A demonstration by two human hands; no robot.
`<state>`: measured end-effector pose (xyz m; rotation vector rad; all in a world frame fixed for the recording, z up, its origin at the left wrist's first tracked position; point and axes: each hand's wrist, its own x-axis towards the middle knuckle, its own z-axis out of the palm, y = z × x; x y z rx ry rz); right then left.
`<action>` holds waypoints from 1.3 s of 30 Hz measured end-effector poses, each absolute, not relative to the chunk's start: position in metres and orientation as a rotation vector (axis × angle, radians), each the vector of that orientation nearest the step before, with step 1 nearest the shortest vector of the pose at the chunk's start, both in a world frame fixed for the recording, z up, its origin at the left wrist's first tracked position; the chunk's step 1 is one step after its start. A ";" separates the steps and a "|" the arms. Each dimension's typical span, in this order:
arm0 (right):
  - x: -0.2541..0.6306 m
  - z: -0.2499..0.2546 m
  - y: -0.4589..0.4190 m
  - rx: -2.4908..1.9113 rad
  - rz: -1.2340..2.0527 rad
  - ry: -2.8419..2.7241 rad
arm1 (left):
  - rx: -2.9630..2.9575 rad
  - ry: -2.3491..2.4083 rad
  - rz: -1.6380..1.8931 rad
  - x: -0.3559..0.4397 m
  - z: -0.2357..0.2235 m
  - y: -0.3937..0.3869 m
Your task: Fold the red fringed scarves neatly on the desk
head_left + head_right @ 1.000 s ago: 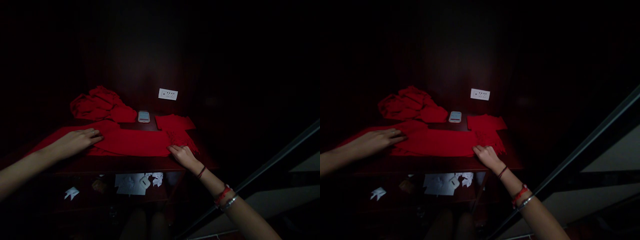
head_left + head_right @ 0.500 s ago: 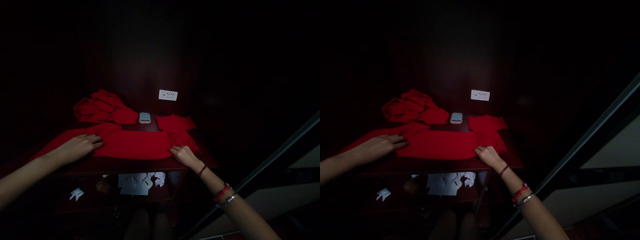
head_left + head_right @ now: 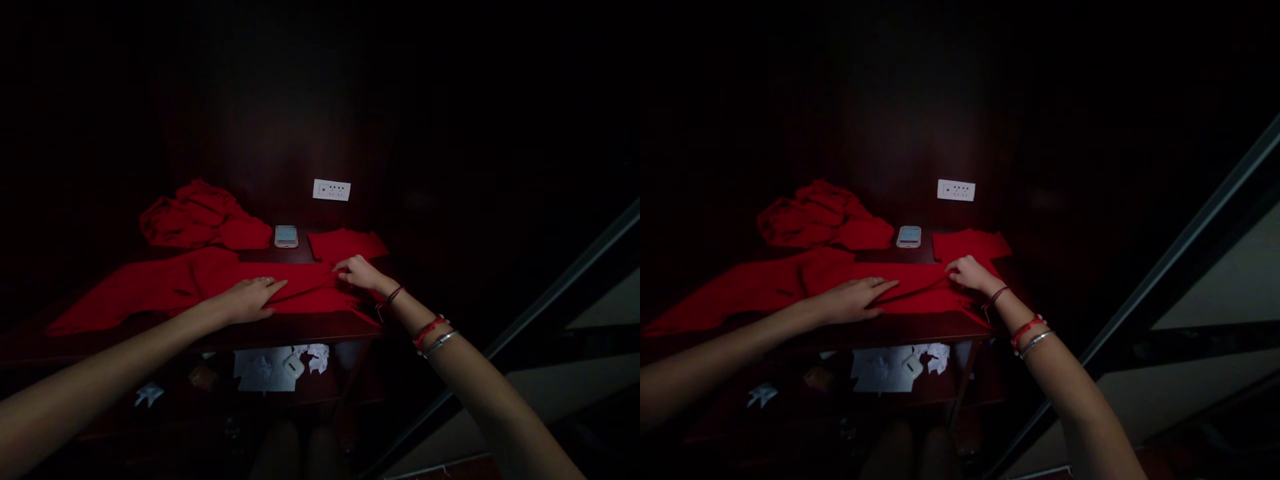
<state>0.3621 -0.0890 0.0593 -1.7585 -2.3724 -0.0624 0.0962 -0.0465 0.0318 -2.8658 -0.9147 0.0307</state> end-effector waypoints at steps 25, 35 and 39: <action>0.356 0.014 -0.137 -1.885 -0.502 -2.423 | -2.671 -0.745 0.133 0.090 0.028 -0.039; 0.345 0.005 -0.140 -1.785 -0.459 -2.357 | -2.677 -0.843 -0.006 0.074 0.035 -0.042; 0.344 -0.001 -0.141 -1.791 -0.452 -2.352 | -2.615 -0.820 0.040 0.072 0.026 -0.043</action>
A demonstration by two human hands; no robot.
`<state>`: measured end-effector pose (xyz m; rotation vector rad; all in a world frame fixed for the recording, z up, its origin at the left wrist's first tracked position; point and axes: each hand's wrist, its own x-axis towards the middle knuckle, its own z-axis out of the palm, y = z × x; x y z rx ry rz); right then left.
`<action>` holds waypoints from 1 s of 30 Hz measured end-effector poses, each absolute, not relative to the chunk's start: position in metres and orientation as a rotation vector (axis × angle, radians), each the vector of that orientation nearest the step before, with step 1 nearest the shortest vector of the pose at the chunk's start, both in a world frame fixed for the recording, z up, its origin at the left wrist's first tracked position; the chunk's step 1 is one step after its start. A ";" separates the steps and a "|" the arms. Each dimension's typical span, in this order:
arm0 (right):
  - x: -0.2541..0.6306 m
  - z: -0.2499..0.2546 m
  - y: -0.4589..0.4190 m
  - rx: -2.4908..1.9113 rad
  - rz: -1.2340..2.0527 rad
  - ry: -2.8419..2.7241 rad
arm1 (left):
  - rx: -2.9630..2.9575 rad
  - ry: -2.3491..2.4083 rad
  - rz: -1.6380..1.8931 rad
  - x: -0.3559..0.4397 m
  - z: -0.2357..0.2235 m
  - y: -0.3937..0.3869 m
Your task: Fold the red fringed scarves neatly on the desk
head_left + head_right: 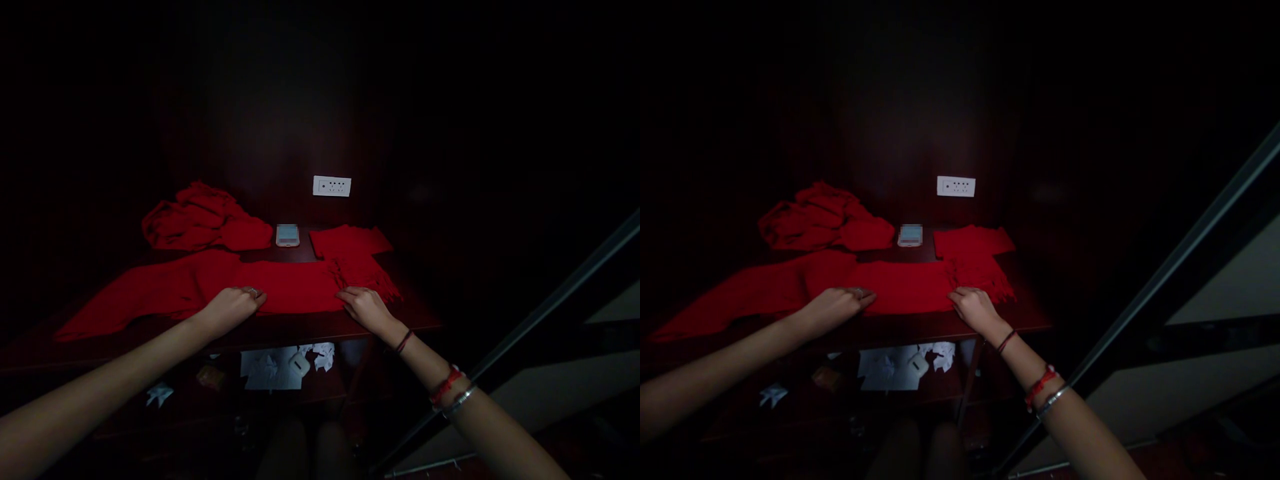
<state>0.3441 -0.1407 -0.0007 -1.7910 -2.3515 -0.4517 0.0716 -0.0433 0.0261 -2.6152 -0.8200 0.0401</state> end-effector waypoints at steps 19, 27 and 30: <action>0.349 0.007 -0.149 -1.989 -0.663 -2.183 | -2.811 -1.025 0.226 0.068 0.029 -0.052; 0.360 0.017 -0.152 -2.013 -0.534 -2.308 | -3.187 -0.896 0.295 0.117 0.053 -0.035; 0.367 0.032 -0.150 -1.956 -0.385 -2.299 | -3.141 -0.964 0.067 0.151 0.038 -0.016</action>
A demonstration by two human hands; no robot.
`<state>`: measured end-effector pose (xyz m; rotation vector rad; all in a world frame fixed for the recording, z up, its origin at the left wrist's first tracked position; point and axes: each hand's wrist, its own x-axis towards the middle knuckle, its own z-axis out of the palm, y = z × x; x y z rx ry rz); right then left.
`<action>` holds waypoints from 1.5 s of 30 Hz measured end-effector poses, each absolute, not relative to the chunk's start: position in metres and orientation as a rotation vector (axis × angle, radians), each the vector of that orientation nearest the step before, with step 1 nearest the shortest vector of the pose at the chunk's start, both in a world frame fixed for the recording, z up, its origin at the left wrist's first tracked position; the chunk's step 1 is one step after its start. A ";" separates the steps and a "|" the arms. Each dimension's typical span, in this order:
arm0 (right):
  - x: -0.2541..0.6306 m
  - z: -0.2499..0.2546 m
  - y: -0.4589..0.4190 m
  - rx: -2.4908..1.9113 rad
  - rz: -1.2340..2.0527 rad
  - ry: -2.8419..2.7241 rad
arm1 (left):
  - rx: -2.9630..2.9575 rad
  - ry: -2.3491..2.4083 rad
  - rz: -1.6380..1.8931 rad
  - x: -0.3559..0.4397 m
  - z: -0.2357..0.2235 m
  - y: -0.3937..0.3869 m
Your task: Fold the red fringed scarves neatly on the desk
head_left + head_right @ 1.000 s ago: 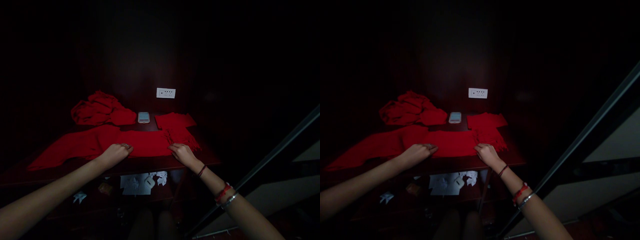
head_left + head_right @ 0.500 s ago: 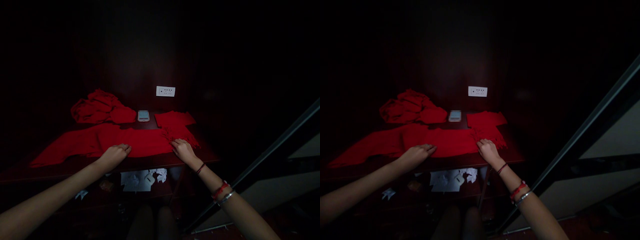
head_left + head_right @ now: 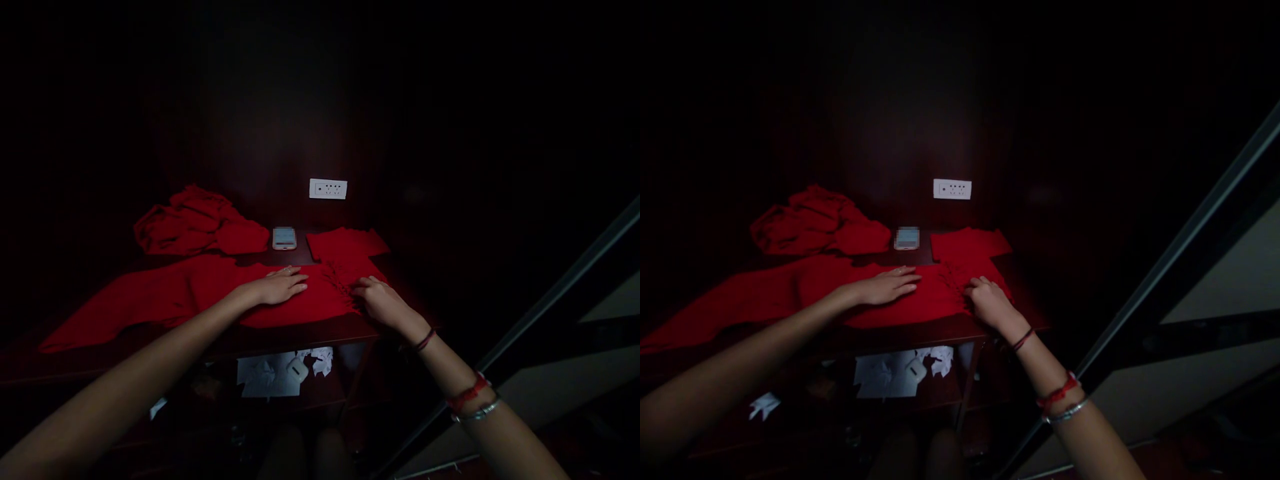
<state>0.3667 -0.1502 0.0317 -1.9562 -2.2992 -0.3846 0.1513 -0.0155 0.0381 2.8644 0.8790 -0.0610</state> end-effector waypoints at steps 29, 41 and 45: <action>0.369 0.042 -0.017 -1.653 -0.065 -2.469 | 2.857 1.310 0.522 0.183 -0.005 0.031; 0.408 0.043 -0.030 -1.537 0.323 -2.182 | 2.710 1.124 0.761 0.184 0.003 0.041; 0.398 0.041 -0.029 -1.372 0.145 -2.135 | 2.646 1.002 0.883 0.180 0.016 0.032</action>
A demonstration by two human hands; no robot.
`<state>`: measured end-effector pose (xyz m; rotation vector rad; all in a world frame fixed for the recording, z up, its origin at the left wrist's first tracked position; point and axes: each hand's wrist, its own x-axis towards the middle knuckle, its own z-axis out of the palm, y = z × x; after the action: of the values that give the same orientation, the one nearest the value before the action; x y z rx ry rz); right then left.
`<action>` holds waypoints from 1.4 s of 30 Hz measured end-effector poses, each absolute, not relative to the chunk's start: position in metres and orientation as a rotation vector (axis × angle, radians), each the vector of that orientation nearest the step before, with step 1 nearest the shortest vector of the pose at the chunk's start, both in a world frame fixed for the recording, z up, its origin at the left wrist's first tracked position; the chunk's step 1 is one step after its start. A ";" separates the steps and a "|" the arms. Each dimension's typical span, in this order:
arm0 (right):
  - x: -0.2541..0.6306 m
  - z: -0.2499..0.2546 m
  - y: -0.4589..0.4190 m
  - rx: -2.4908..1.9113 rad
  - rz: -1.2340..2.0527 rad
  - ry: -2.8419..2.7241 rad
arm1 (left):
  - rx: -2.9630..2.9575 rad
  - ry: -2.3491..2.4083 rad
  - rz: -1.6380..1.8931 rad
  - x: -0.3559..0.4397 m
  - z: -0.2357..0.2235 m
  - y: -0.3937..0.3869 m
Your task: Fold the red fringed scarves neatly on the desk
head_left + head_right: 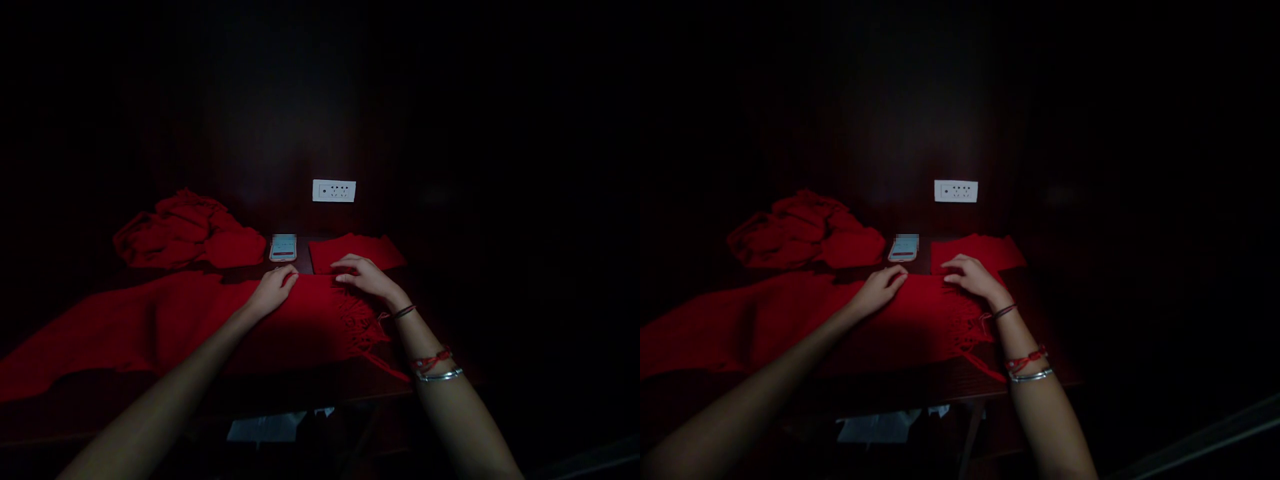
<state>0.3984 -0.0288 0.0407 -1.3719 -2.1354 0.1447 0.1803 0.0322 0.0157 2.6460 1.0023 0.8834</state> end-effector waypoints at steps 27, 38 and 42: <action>0.353 0.029 -0.023 -1.197 0.723 -1.894 | 2.542 0.918 0.671 0.153 0.029 0.047; 0.381 0.050 -0.031 -1.481 0.112 -2.111 | 2.705 1.064 0.759 0.171 0.011 0.042; 0.381 0.035 -0.020 -1.672 0.002 -2.201 | 2.758 1.180 0.611 0.175 0.000 0.049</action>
<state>0.3811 -0.0203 0.0352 -1.6720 -2.2007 0.0024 0.1746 0.0490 -0.0004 2.7579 1.1802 0.6108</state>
